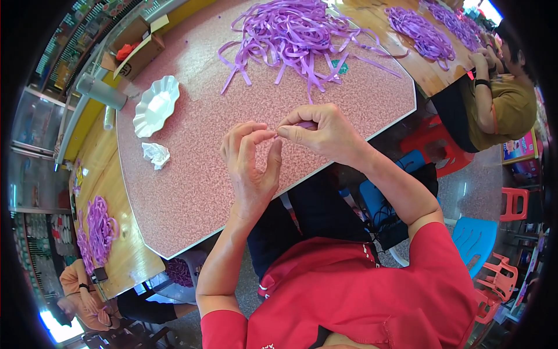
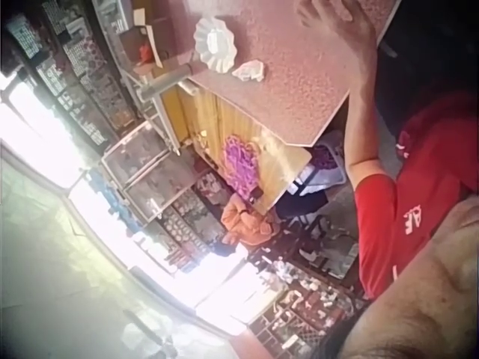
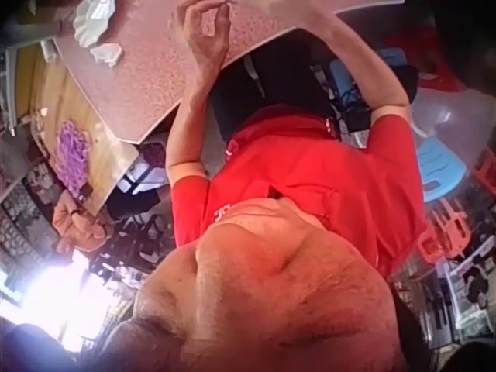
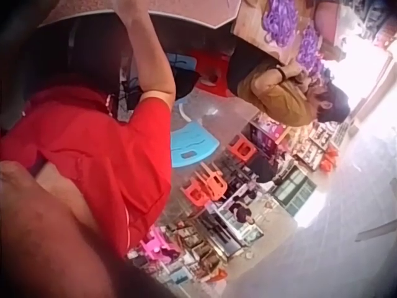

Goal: Knotting and tying purple plastic ribbons at a workshop table.

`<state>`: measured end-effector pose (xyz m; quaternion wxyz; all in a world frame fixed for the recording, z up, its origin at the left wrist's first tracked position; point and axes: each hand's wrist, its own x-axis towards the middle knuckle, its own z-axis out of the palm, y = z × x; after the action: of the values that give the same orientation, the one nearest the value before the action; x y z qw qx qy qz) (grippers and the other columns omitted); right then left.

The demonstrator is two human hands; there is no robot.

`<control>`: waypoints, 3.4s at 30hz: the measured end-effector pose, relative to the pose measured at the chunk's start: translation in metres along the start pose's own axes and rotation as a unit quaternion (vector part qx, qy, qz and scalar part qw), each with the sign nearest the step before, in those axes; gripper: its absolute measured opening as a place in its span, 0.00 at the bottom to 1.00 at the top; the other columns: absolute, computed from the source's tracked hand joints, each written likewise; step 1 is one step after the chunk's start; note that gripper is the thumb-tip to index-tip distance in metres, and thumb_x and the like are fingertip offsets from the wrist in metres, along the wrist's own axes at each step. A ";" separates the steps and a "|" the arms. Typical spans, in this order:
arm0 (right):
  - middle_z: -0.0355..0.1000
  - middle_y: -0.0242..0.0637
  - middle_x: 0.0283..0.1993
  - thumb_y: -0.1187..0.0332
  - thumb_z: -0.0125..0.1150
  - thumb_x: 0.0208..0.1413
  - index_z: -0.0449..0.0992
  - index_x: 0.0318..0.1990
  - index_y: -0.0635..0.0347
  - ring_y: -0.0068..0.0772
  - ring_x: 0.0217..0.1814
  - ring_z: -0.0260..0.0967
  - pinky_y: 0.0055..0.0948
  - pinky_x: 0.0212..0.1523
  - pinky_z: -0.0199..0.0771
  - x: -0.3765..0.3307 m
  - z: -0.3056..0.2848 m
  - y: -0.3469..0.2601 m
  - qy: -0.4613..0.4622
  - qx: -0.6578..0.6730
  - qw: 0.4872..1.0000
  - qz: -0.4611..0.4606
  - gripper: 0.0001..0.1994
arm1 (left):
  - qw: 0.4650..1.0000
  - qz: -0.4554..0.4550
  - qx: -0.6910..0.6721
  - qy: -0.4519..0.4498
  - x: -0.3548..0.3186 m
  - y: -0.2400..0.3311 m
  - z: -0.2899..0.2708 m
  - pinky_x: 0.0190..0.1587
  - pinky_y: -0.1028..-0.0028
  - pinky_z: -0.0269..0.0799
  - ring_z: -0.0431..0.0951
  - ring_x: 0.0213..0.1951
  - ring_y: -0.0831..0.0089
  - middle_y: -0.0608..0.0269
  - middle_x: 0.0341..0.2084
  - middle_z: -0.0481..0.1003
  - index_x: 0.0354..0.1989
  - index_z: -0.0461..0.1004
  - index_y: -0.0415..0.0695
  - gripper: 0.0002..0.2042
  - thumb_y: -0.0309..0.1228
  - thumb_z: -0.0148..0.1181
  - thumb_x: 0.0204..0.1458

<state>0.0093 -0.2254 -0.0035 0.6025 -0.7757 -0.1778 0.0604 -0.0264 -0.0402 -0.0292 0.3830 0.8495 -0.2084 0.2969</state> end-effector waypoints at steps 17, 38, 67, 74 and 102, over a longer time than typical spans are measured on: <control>0.75 0.53 0.30 0.65 0.59 0.59 0.80 0.30 0.65 0.55 0.35 0.74 0.47 0.37 0.71 -0.008 -0.003 0.005 -0.079 -0.202 0.965 -0.148 0.12 | 0.949 0.169 0.191 -0.188 0.018 -0.007 -0.012 0.67 0.48 0.51 0.76 0.47 0.64 0.61 0.30 0.72 0.31 0.73 0.45 0.07 0.31 0.65 0.50; 0.69 0.36 0.24 0.77 0.67 0.53 0.81 0.36 0.64 0.30 0.25 0.68 0.31 0.25 0.63 -0.020 -0.054 0.008 -0.063 -0.118 0.957 -0.257 0.03 | 0.902 -0.104 -0.239 -0.344 0.011 -0.029 -0.071 0.42 0.67 0.71 0.77 0.35 0.69 0.60 0.31 0.77 0.33 0.77 0.37 0.08 0.29 0.58 0.59; 0.72 0.39 0.29 0.74 0.67 0.55 0.81 0.38 0.64 0.36 0.29 0.72 0.32 0.30 0.69 -0.021 -0.031 0.004 -0.042 -0.118 0.970 -0.208 0.05 | 0.883 -0.258 -0.377 -0.108 0.000 0.012 -0.009 0.53 0.76 0.71 0.78 0.46 0.75 0.61 0.40 0.78 0.48 0.74 0.37 0.10 0.28 0.61 0.62; 0.73 0.38 0.31 0.75 0.68 0.53 0.81 0.40 0.63 0.32 0.30 0.73 0.30 0.30 0.71 -0.023 -0.025 -0.002 -0.017 -0.097 0.975 -0.199 0.07 | 0.877 -0.258 -0.391 -0.112 -0.003 0.010 -0.009 0.50 0.78 0.70 0.76 0.44 0.79 0.64 0.39 0.76 0.45 0.76 0.37 0.08 0.28 0.62 0.62; 0.77 0.35 0.38 0.79 0.64 0.58 0.82 0.42 0.66 0.19 0.38 0.74 0.19 0.36 0.75 -0.037 0.005 -0.005 0.000 0.072 0.993 -0.090 0.06 | 0.993 -0.006 -0.113 0.016 -0.013 0.014 -0.004 0.51 0.65 0.69 0.75 0.46 0.60 0.55 0.37 0.74 0.39 0.75 0.41 0.11 0.18 0.68 0.48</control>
<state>-0.0281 -0.2325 -0.0050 0.6595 -0.7114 -0.2421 0.0185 -0.0451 -0.0439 -0.0280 0.4813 0.7974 -0.2294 0.2826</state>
